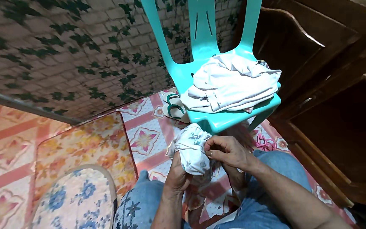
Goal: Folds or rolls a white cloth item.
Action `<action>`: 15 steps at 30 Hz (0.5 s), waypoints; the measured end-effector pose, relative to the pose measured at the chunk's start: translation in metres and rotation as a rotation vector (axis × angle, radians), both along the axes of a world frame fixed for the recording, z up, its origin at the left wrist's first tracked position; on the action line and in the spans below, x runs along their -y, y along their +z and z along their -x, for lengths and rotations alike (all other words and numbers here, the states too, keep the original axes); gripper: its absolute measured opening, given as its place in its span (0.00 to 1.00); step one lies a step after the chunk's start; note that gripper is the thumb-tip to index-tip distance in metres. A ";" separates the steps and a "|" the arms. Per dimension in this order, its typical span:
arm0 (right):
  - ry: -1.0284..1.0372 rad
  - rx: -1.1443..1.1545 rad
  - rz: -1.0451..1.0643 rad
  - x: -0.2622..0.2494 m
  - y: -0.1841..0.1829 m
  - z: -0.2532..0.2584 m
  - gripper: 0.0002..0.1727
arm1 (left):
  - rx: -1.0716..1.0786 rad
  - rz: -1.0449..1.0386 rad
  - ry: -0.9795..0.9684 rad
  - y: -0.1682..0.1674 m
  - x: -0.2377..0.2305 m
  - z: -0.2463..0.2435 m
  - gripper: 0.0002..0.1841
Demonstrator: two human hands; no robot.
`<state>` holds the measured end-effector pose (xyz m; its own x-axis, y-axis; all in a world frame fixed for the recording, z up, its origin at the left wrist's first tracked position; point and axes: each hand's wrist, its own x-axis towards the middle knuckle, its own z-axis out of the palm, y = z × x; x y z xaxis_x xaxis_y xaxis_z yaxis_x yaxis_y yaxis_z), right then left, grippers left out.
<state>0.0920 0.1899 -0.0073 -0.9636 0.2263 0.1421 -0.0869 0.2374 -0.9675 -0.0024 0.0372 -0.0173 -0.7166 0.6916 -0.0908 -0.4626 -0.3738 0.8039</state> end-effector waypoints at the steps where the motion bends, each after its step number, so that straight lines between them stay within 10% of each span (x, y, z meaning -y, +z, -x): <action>1: 0.003 -0.004 -0.010 0.001 -0.001 0.000 0.12 | -0.002 0.000 -0.005 -0.001 0.000 0.000 0.09; 15: 0.057 0.123 -0.353 -0.001 0.001 0.000 0.13 | -0.152 0.147 -0.053 -0.015 -0.002 0.005 0.13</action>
